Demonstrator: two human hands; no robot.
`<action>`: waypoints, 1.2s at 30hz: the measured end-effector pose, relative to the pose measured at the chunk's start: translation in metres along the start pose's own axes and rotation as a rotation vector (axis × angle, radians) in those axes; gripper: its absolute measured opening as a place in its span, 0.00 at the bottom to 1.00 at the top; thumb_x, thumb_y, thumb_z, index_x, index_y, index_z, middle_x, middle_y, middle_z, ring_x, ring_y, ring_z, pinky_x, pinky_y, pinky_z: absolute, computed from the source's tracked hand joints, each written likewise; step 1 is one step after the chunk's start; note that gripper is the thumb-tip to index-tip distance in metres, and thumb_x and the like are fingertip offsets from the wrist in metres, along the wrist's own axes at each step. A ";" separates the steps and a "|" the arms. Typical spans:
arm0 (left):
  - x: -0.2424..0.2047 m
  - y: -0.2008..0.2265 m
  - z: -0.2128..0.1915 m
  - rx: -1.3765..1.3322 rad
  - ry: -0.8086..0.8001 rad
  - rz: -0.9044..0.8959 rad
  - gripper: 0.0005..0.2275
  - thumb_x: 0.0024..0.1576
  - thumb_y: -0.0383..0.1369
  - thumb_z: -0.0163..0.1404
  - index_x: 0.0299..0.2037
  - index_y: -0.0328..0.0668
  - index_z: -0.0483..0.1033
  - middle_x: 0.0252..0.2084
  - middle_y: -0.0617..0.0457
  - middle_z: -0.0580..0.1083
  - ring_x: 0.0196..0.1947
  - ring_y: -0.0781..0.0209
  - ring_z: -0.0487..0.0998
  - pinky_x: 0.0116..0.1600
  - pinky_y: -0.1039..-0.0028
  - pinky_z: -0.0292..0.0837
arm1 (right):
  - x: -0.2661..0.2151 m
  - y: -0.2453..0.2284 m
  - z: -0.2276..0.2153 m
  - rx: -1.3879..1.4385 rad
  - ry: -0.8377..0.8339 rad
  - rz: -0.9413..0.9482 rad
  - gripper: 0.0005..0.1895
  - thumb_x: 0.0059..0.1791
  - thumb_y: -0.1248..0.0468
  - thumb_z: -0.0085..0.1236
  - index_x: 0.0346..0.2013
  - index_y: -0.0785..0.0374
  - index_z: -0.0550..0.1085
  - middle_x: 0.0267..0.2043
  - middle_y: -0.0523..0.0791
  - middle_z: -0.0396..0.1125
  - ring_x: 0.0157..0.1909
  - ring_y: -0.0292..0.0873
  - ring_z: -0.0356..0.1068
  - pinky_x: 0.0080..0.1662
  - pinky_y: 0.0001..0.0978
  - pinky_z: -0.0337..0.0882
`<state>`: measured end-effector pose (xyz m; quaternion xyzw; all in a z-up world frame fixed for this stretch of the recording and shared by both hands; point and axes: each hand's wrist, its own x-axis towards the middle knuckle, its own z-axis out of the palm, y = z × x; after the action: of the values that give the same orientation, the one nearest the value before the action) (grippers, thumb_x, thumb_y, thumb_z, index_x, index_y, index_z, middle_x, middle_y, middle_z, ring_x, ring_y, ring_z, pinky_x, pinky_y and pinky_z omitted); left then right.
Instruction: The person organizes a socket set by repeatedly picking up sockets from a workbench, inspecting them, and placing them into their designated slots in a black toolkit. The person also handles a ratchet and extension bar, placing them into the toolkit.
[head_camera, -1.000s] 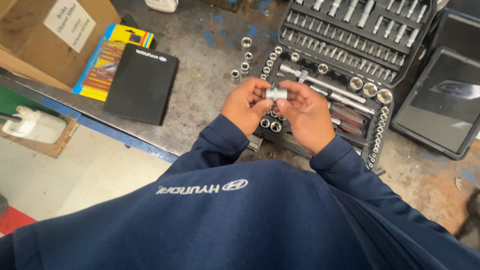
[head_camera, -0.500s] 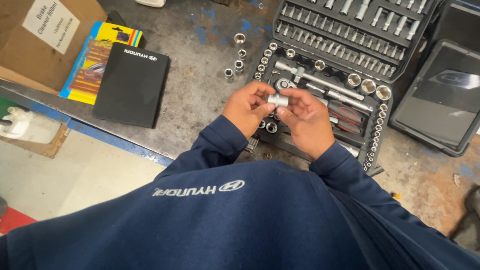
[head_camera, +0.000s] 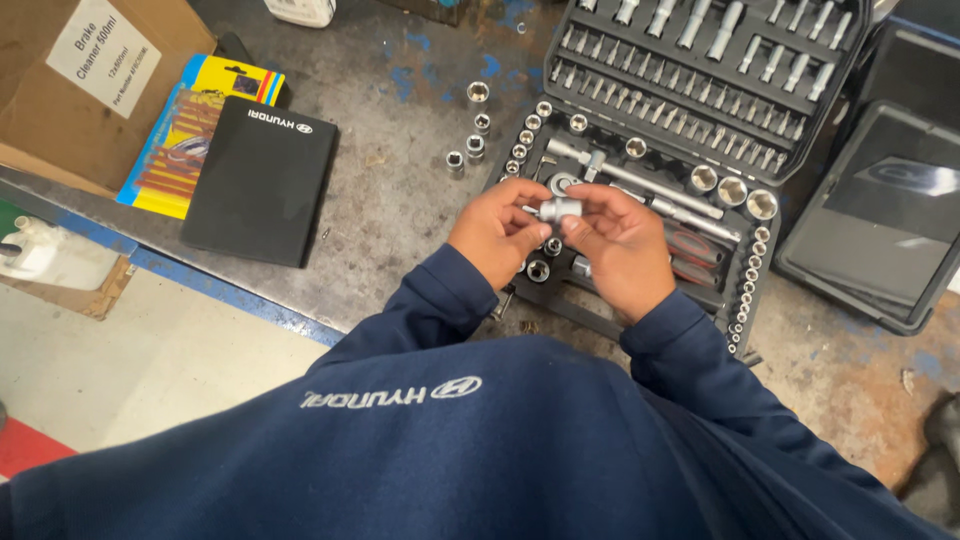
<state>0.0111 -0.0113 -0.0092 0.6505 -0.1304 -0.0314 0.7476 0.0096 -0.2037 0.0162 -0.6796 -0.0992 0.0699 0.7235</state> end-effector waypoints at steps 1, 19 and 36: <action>0.000 -0.003 0.001 0.036 0.016 -0.022 0.16 0.56 0.18 0.54 0.54 0.36 0.71 0.47 0.52 0.75 0.39 0.71 0.78 0.44 0.80 0.75 | 0.003 0.002 -0.006 -0.032 0.007 -0.013 0.17 0.53 0.75 0.55 0.58 0.69 0.71 0.46 0.47 0.73 0.45 0.33 0.72 0.47 0.25 0.73; 0.004 -0.011 0.001 0.157 -0.054 -0.054 0.09 0.56 0.22 0.56 0.47 0.34 0.75 0.39 0.54 0.76 0.38 0.70 0.77 0.45 0.78 0.76 | 0.084 0.028 -0.129 -1.029 0.245 -0.105 0.21 0.45 0.69 0.66 0.54 0.61 0.77 0.39 0.53 0.72 0.40 0.53 0.73 0.43 0.43 0.72; -0.002 -0.014 -0.002 0.162 -0.016 -0.082 0.09 0.56 0.22 0.57 0.45 0.33 0.76 0.38 0.55 0.77 0.37 0.71 0.77 0.45 0.79 0.76 | 0.093 0.043 -0.131 -1.169 0.148 -0.119 0.14 0.45 0.68 0.67 0.44 0.65 0.80 0.41 0.56 0.74 0.43 0.58 0.74 0.48 0.45 0.73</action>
<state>0.0114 -0.0109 -0.0232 0.7133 -0.1118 -0.0564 0.6896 0.1329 -0.3055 -0.0295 -0.9617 -0.1086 -0.0846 0.2369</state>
